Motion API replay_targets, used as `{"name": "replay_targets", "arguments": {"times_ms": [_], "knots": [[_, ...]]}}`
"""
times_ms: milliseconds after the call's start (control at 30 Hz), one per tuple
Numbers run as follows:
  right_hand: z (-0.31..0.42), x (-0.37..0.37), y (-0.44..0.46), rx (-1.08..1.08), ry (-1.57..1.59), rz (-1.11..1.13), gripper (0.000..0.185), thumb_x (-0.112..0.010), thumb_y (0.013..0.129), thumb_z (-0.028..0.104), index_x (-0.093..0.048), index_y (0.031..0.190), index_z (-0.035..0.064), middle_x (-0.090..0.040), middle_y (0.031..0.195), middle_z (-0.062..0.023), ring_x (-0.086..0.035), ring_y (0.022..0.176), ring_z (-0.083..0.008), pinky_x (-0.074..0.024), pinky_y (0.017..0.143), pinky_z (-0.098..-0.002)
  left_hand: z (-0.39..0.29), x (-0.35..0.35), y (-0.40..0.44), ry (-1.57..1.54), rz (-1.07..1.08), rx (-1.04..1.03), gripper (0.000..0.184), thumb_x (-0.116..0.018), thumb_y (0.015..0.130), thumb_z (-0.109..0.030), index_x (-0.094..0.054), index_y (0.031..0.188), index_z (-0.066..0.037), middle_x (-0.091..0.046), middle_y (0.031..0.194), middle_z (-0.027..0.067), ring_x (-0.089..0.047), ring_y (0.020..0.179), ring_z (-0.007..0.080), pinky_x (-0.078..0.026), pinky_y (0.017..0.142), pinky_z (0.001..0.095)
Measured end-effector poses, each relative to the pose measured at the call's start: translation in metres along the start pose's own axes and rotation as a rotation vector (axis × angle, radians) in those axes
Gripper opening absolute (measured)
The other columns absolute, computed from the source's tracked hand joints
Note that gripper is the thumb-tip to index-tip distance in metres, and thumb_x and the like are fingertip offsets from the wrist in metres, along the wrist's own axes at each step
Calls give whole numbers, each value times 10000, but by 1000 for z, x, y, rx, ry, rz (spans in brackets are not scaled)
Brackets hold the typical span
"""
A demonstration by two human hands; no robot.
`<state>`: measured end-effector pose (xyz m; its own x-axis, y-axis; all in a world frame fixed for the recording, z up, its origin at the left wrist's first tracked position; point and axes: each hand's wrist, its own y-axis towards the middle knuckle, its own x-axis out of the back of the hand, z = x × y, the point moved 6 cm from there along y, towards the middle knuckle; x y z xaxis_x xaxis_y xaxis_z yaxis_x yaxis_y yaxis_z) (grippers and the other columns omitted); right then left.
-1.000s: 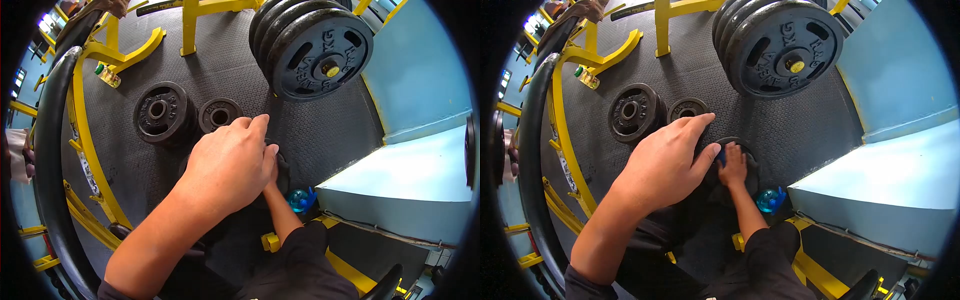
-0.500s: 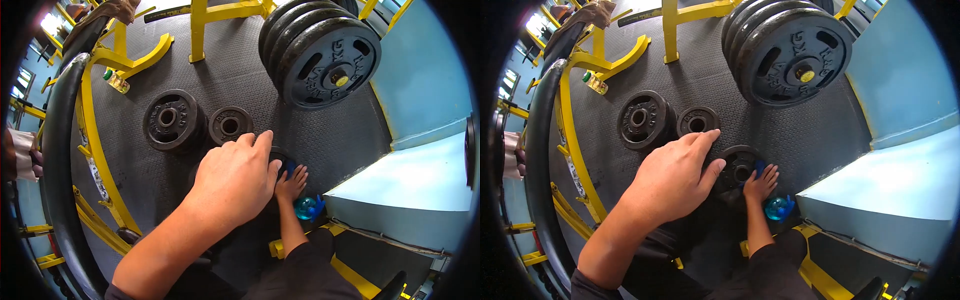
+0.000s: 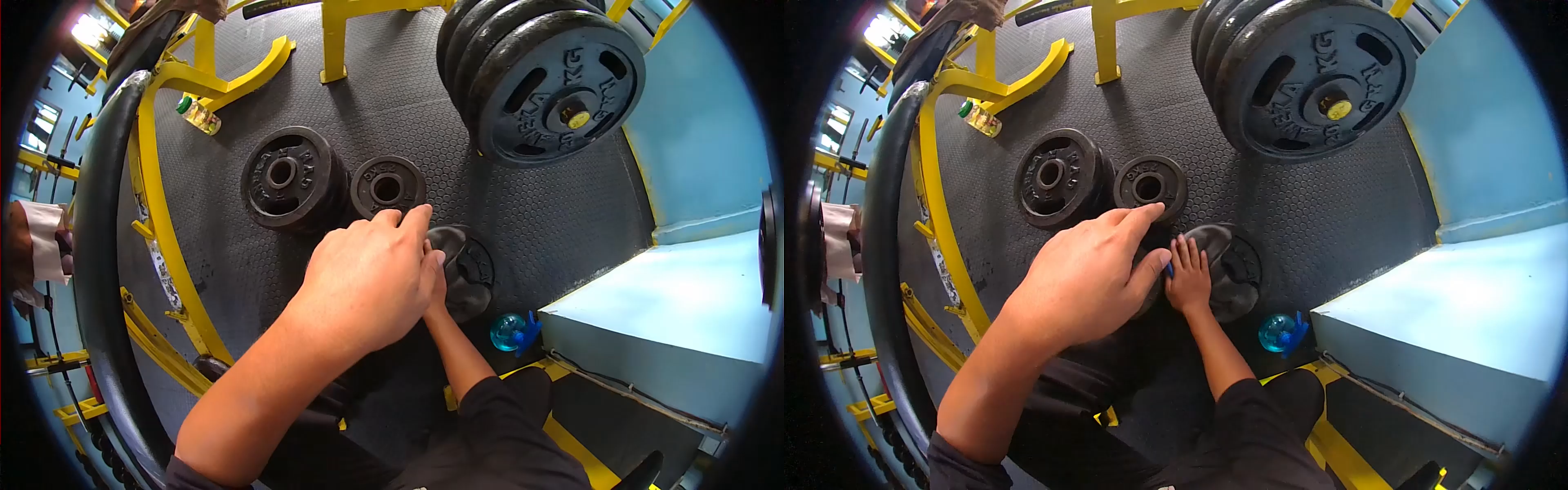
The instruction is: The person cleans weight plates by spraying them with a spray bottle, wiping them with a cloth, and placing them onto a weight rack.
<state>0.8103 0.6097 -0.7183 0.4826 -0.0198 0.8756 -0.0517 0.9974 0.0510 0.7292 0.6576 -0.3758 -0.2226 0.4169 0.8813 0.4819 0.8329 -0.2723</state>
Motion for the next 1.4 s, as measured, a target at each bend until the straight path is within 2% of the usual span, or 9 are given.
{"name": "replay_targets", "arguments": {"times_ms": [267, 467, 567, 833, 1000, 1067, 1133, 1233, 1400], "knots": [[-15, 20, -84, 165, -250, 269, 794, -630, 811, 297, -278, 1514, 189, -250, 1578, -34, -208, 1459, -227, -181, 1177, -436, -5, -1, 5, -10, -12, -2, 486, -511, 950, -293, -483, 1332, 5, -596, 1223, 233, -585, 1126, 363, -457, 975, 422], [-24, -4, 8, 335, 257, 294, 696, -639, 803, 312, -406, 1447, 187, -332, 1535, -35, -235, 1447, -225, -193, 1178, -429, -11, -4, 2, -3, 18, -7, 484, -509, 949, -285, -480, 1333, 9, -599, 1215, 239, -589, 1123, 363, -460, 973, 426], [-31, -1, 49, 457, -153, 145, 602, -639, 804, 325, -498, 1369, 172, -423, 1460, -39, -306, 1402, -249, -219, 1163, -444, -12, -7, 4, -15, 57, 19, 482, -507, 952, -283, -478, 1337, 5, -597, 1222, 236, -586, 1127, 364, -456, 977, 428], [-122, 62, 13, -615, -148, -138, 587, -535, 913, 426, -483, 1341, 28, -438, 1403, -140, -404, 1285, -334, -310, 1068, -485, -12, -8, 4, -16, 85, 30, 475, -501, 958, -288, -479, 1337, -2, -591, 1236, 229, -578, 1141, 359, -446, 989, 430], [-101, 49, -77, -841, -154, -248, 713, -529, 925, 402, -319, 1408, -79, -255, 1486, -276, -342, 1316, -441, -301, 1090, -518, -22, -8, 8, -14, 43, -52, 471, -499, 958, -292, -486, 1331, -5, -595, 1230, 227, -579, 1141, 359, -446, 991, 426], [-72, 42, -110, -835, 123, -503, 918, -627, 865, 360, -93, 1474, -72, -197, 1503, -305, -218, 1388, -474, -224, 1140, -529, -26, -8, 11, -22, 21, -78, 466, -498, 957, -291, -489, 1330, -12, -598, 1223, 224, -579, 1141, 356, -450, 984, 427], [-31, 22, -125, -721, -121, -362, 943, -630, 858, 348, -53, 1488, -51, -183, 1517, -298, -176, 1418, -451, -181, 1164, -505, -32, -7, 12, -18, 42, -88, 462, -497, 957, -288, -491, 1331, -17, -600, 1221, 223, -581, 1138, 357, -451, 983, 426], [13, -3, -118, -694, 40, -184, 823, -576, 879, 252, -111, 1510, 3, -180, 1560, -213, -167, 1444, -387, -149, 1177, -471, -36, -11, 12, -13, 48, -97, 457, -496, 956, -287, -494, 1331, -26, -604, 1215, 221, -586, 1131, 356, -453, 981, 424], [19, -41, -66, -59, -162, 20, 631, -495, 859, 124, -364, 1475, 156, -219, 1584, -41, -208, 1454, -259, -165, 1173, -429, -32, -21, 8, 18, 73, -108, 457, -502, 951, -292, -499, 1324, -28, -611, 1203, 218, -592, 1120, 354, -456, 975, 422]]}}
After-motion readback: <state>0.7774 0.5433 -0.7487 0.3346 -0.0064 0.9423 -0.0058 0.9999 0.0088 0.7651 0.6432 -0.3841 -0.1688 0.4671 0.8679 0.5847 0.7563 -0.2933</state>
